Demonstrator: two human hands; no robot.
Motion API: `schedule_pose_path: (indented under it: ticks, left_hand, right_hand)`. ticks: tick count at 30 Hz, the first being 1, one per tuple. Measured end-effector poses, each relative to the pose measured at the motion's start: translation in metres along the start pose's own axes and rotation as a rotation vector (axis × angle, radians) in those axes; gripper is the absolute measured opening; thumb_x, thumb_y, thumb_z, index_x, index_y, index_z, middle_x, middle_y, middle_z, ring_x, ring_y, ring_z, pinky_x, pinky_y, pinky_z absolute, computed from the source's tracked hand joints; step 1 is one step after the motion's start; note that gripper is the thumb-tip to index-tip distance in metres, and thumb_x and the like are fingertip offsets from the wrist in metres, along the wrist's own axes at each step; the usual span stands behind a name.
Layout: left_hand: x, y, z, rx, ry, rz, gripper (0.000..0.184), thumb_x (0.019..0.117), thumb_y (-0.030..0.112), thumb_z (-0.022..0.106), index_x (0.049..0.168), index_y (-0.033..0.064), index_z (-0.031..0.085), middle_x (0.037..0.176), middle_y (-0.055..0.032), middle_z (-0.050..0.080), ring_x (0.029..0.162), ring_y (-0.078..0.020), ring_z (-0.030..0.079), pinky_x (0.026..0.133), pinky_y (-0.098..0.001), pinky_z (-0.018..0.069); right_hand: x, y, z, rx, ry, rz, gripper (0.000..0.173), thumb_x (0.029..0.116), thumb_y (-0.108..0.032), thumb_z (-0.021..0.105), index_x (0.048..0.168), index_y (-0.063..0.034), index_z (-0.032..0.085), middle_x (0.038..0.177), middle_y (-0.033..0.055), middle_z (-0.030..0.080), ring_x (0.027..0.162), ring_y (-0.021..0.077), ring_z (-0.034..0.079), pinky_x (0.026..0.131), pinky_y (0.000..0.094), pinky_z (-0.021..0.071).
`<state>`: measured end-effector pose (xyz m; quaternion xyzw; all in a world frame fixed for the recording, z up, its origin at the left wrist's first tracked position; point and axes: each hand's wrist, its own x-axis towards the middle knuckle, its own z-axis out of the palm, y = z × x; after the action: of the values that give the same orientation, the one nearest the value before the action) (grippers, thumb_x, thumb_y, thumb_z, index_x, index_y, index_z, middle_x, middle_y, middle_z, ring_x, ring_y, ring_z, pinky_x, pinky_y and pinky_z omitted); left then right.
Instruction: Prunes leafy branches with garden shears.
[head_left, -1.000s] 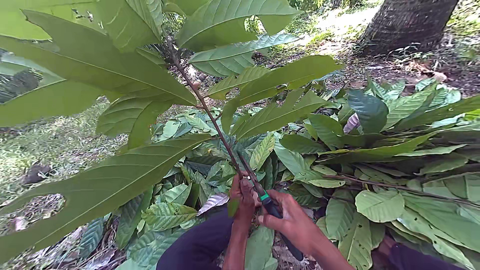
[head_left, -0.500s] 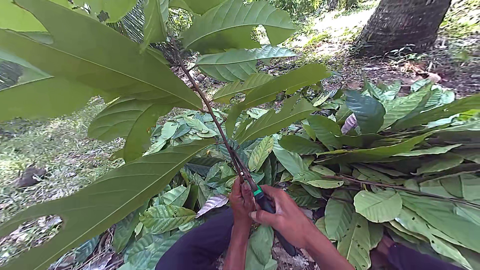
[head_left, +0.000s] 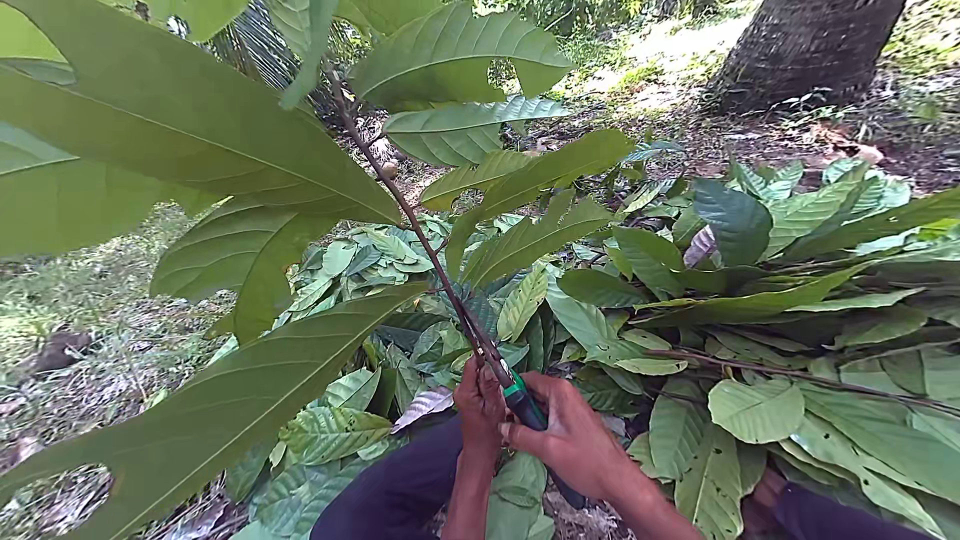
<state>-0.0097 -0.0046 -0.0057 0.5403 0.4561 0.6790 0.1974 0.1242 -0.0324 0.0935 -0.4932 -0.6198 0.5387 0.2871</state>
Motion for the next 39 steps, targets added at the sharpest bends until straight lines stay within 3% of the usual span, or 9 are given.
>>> schedule_pose_path:
  ticks: [2,4,7,11,17,25,31,33,39]
  left_hand:
    - [0.002,0.003,-0.001,-0.053,-0.028,-0.03,0.033,0.1043,0.017,0.048,0.109,-0.0139,0.06,0.072,0.0084,0.06,0.064,0.0117,0.056,0.063,-0.0086,0.0489]
    - [0.008,0.006,-0.002,-0.135,-0.097,-0.068,0.037,0.1068,0.02,0.043,0.123,-0.0129,0.051,0.073,0.0104,0.058,0.062,0.0081,0.055,0.061,-0.0124,0.0502]
    - [0.026,0.014,-0.005,-0.234,-0.197,-0.123,0.04,0.1077,0.02,0.039,0.135,-0.0095,0.038,0.079,0.0081,0.058,0.064,0.0019,0.058,0.062,-0.019,0.0531]
    - [0.031,0.006,-0.008,-0.267,-0.164,-0.19,0.026,0.1033,0.01,0.034,0.125,-0.0008,0.042,0.067,0.0114,0.051,0.052,0.0022,0.05,0.05,-0.017,0.0466]
    - [0.019,-0.004,-0.007,-0.445,-0.15,-0.192,0.023,0.1063,0.027,0.051,0.12,0.0097,0.047,0.066,0.0155,0.053,0.051,0.0049,0.048,0.048,-0.0146,0.0439]
    - [0.017,-0.005,-0.007,-0.461,-0.18,-0.159,0.017,0.1055,0.017,0.044,0.119,0.0082,0.048,0.069,0.0135,0.054,0.054,0.0039,0.05,0.051,-0.0145,0.0445]
    - [0.015,-0.001,-0.005,-0.445,-0.18,-0.196,0.016,0.104,0.015,0.046,0.119,0.0088,0.048,0.066,0.0139,0.051,0.052,0.0037,0.048,0.049,-0.015,0.044]
    - [0.015,-0.001,-0.006,-0.377,-0.173,-0.164,0.02,0.1014,0.011,0.041,0.12,0.0063,0.047,0.067,0.0141,0.049,0.053,0.0042,0.047,0.05,-0.015,0.0425]
    - [0.013,0.012,-0.002,-0.261,-0.127,-0.105,0.027,0.109,0.022,0.04,0.121,-0.0016,0.047,0.073,0.0165,0.054,0.061,0.0095,0.052,0.058,-0.011,0.047]
  right_hand:
    - [0.001,0.003,0.003,0.02,0.031,-0.022,0.037,0.0759,-0.031,0.073,0.106,-0.0099,0.068,0.08,-0.0035,0.067,0.069,0.0056,0.064,0.064,0.0264,0.0536]
    - [0.003,0.008,0.004,0.035,0.035,-0.033,0.033,0.0763,-0.03,0.072,0.102,-0.0098,0.069,0.078,-0.0036,0.067,0.066,0.0053,0.063,0.061,0.0258,0.0532]
    - [0.002,0.016,0.008,0.038,0.013,-0.023,0.04,0.0753,-0.033,0.073,0.107,-0.0103,0.069,0.085,-0.0027,0.066,0.074,0.007,0.063,0.068,0.0282,0.0532]
    - [-0.006,0.018,0.004,0.084,-0.093,-0.07,0.046,0.0749,-0.036,0.073,0.113,-0.011,0.067,0.084,-0.0048,0.065,0.075,0.0063,0.063,0.069,0.0287,0.0532]
    - [-0.008,0.025,0.003,0.272,-0.345,-0.006,0.03,0.082,-0.03,0.069,0.105,-0.0106,0.065,0.077,-0.0065,0.063,0.065,0.0048,0.061,0.062,0.0246,0.0527]
    - [-0.003,0.017,0.004,0.35,-0.311,-0.01,0.024,0.0827,-0.025,0.068,0.101,-0.0102,0.065,0.073,-0.0063,0.062,0.063,0.0054,0.061,0.061,0.0237,0.0529]
    - [-0.01,0.02,0.009,0.301,-0.187,-0.05,0.018,0.0823,-0.022,0.071,0.096,-0.0105,0.067,0.067,-0.006,0.062,0.051,0.005,0.057,0.05,0.023,0.0509]
    - [-0.012,0.021,0.01,0.278,-0.141,-0.113,0.023,0.0808,-0.025,0.07,0.098,-0.0108,0.067,0.072,-0.007,0.063,0.058,0.0032,0.059,0.055,0.0224,0.0517]
    - [-0.003,0.008,0.003,0.152,-0.076,-0.059,0.036,0.0774,-0.034,0.071,0.106,-0.0124,0.066,0.079,-0.0062,0.063,0.07,0.0056,0.062,0.066,0.0267,0.0522]
